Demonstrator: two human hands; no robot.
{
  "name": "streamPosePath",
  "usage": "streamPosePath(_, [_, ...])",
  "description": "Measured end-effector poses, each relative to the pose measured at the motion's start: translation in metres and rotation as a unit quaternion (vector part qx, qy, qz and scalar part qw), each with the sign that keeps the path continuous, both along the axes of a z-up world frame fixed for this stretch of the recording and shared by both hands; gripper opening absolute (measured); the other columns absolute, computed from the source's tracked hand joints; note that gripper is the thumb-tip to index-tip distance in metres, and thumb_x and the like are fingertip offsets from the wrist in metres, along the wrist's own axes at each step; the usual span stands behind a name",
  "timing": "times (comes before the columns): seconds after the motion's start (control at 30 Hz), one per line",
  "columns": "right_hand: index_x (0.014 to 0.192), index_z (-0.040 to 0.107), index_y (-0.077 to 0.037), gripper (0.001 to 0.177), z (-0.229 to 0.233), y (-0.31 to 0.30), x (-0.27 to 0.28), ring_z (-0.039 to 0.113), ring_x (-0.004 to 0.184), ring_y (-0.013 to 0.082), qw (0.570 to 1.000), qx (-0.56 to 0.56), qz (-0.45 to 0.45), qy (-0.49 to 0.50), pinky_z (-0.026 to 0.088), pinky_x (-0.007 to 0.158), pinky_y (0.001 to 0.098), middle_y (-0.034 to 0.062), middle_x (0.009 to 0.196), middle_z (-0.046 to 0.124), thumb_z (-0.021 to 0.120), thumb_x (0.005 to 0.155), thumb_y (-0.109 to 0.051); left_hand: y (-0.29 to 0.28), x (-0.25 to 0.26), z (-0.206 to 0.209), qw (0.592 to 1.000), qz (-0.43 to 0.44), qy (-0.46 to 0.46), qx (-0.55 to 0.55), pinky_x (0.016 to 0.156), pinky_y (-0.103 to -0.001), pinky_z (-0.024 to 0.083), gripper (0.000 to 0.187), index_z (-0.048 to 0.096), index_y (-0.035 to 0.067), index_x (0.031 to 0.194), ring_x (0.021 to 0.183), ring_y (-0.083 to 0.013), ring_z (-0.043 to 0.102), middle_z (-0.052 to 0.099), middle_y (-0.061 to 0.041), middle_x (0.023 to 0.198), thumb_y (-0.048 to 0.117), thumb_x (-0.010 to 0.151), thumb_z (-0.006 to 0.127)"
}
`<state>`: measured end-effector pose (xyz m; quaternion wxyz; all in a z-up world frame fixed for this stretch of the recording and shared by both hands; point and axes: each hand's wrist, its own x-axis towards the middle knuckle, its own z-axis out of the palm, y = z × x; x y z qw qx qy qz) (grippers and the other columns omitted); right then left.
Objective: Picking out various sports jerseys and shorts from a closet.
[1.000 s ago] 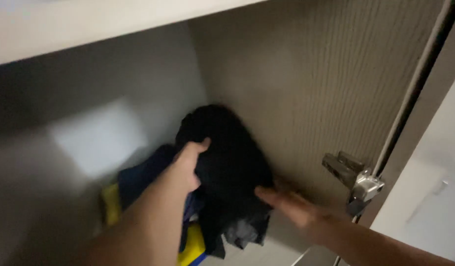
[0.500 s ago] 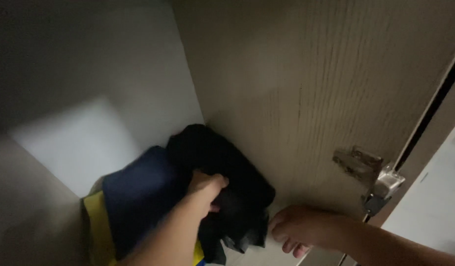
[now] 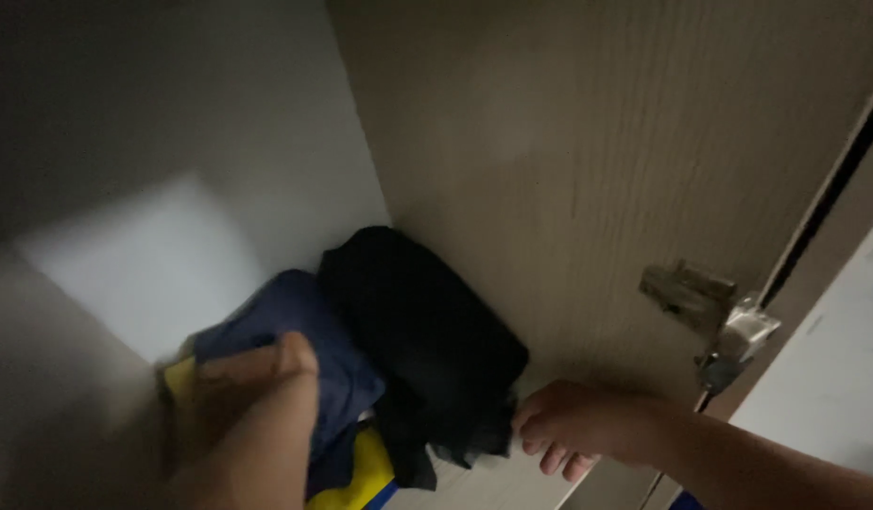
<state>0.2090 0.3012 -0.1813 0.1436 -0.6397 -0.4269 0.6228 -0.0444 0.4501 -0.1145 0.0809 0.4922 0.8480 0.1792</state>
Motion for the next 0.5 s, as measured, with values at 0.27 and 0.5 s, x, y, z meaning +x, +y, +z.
streamPosePath(0.27, [0.133,0.068,-0.011,0.041,-0.051,0.06,-0.024,0.07,0.085,0.0214,0.989,0.058,-0.112,0.071,0.059,0.072,0.0366,0.0101,0.109,0.077,0.068,0.093,-0.02,-0.004,-0.024,0.025,1.0,0.023,-0.001,0.009,0.106,-0.058,0.037,0.08,0.035,0.011,0.146,0.132,-0.0409,0.036,0.03,-0.026,0.144,0.043,0.085,0.076])
streamPosePath(0.5, [0.128,0.071,-0.012,0.036,-0.023,0.079,-0.062,0.073,0.087,0.0216,0.992,0.11,-0.061,0.023,0.062,0.076,0.038,0.0101,0.112,0.077,0.067,0.093,-0.018,-0.014,-0.046,0.05,0.997,0.067,-0.015,0.033,0.11,-0.06,0.033,0.092,0.026,0.012,0.151,0.138,-0.0445,0.027,0.022,-0.028,0.15,0.044,0.083,0.079])
